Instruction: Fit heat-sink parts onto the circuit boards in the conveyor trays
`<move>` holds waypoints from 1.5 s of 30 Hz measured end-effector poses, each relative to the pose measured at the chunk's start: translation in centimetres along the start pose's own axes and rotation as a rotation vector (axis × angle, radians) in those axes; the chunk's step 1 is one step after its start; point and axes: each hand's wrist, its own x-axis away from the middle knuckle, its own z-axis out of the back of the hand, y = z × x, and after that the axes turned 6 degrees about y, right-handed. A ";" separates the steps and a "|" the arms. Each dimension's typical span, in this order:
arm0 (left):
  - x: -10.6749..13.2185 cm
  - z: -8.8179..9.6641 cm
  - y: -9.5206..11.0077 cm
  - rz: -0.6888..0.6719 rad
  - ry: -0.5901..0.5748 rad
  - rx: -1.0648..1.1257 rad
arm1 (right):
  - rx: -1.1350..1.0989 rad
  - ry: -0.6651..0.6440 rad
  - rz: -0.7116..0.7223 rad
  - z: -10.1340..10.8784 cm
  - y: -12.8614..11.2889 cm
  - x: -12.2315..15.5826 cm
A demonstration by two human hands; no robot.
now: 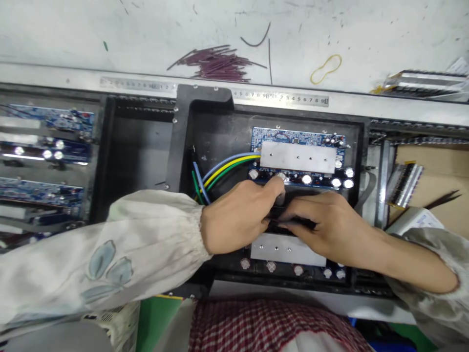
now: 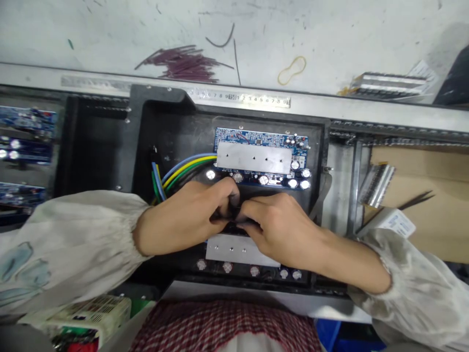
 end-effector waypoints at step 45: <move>6.8 -5.3 3.9 -0.534 0.550 -0.740 | 0.957 -0.049 -0.304 1.8 -2.0 0.2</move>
